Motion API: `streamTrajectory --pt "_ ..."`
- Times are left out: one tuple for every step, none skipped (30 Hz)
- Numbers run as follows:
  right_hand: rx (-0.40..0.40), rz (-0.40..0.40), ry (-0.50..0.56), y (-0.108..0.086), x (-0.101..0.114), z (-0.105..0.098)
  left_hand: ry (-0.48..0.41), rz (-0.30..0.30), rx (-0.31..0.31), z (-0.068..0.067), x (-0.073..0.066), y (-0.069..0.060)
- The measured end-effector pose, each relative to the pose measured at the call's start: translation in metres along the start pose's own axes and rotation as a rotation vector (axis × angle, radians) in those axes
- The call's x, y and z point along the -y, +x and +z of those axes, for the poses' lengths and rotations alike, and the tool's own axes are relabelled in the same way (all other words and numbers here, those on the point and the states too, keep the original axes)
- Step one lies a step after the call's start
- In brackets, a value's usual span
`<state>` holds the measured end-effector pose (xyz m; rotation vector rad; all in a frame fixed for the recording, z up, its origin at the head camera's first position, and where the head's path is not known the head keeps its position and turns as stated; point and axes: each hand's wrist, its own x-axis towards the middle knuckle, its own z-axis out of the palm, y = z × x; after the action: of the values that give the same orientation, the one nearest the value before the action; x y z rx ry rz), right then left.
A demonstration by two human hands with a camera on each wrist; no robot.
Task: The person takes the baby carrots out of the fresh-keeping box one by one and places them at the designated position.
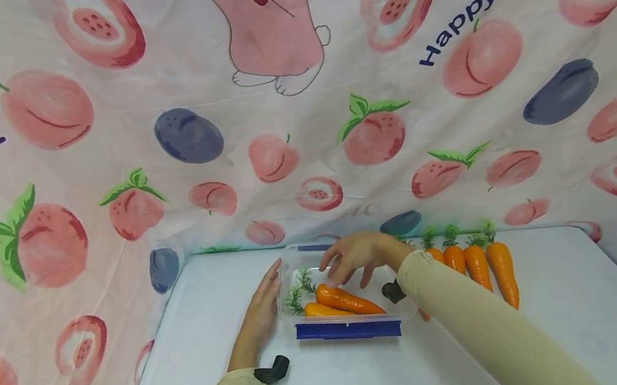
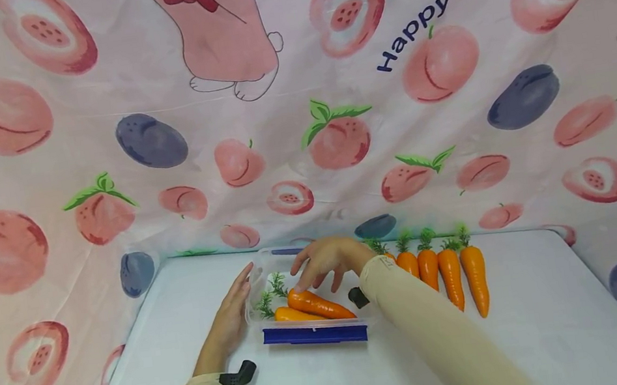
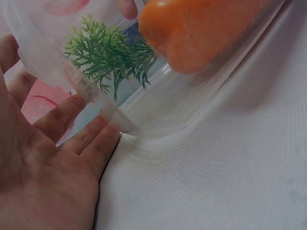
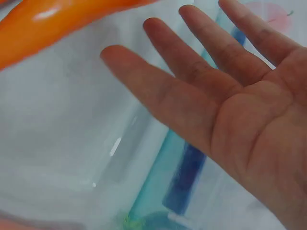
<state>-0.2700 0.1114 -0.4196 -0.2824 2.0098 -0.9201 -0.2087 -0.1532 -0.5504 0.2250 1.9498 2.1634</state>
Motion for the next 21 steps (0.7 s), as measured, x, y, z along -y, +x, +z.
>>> streamTrajectory --pt "0.009 0.007 0.002 0.003 0.000 0.001 -0.001 0.003 0.001 0.000 0.000 0.000" --pt "0.015 0.014 0.005 0.006 0.001 0.002 -0.004 0.005 0.002 0.000 0.000 0.001" --pt "0.021 0.022 0.005 0.009 0.001 0.004 -0.006 0.008 0.004 0.000 0.000 0.001" --pt "0.028 0.030 0.006 0.012 0.001 0.005 -0.012 0.007 0.002 0.000 0.000 0.001" --pt "0.037 0.039 0.003 0.014 0.001 0.006 -0.018 0.008 0.005 0.000 0.001 0.001" --pt "0.044 0.049 -0.001 0.017 0.001 0.007 -0.025 0.008 0.007 0.000 0.001 0.001" --pt "0.054 0.059 -0.005 0.019 0.002 0.009 -0.028 0.008 0.009 0.000 0.001 0.002" --pt "0.061 0.069 -0.014 0.021 0.002 0.010 -0.031 0.007 0.010 0.000 0.001 0.002" --pt "0.069 0.077 -0.024 0.023 0.002 0.011 -0.032 0.007 0.012 0.000 0.001 0.002" --pt "0.076 0.083 -0.037 0.024 0.003 0.012 -0.033 0.006 0.011 0.000 0.001 0.002" --pt "0.080 0.090 -0.050 0.026 0.003 0.013 -0.033 0.006 0.011 0.000 0.001 0.002" --pt "0.080 0.093 -0.061 0.027 0.004 0.015 -0.032 0.007 0.010 0.000 0.001 0.001" --pt "0.081 0.096 -0.069 0.029 0.005 0.016 -0.030 0.008 0.011 0.000 0.000 0.001" --pt "0.080 0.099 -0.076 0.030 0.005 0.017 -0.029 0.011 0.013 0.000 0.000 0.001" --pt "0.078 0.102 -0.076 0.032 0.005 0.018 -0.032 0.013 0.015 0.000 0.000 0.001" --pt "0.077 0.107 -0.076 0.033 0.005 0.019 -0.037 0.014 0.019 0.000 0.000 0.002" --pt "0.076 0.113 -0.074 0.035 0.005 0.020 -0.040 0.015 0.024 0.000 0.000 0.002" --pt "0.076 0.120 -0.071 0.037 0.005 0.021 -0.041 0.014 0.027 0.000 0.000 0.002" --pt "0.077 0.126 -0.071 0.038 0.005 0.022 -0.045 0.012 0.031 0.000 0.000 0.002" --pt "0.078 0.132 -0.069 0.040 0.005 0.022 -0.046 0.009 0.030 0.000 0.000 0.002" --pt "0.077 0.139 -0.070 0.041 0.004 0.022 -0.049 0.006 0.030 0.000 0.000 0.002"
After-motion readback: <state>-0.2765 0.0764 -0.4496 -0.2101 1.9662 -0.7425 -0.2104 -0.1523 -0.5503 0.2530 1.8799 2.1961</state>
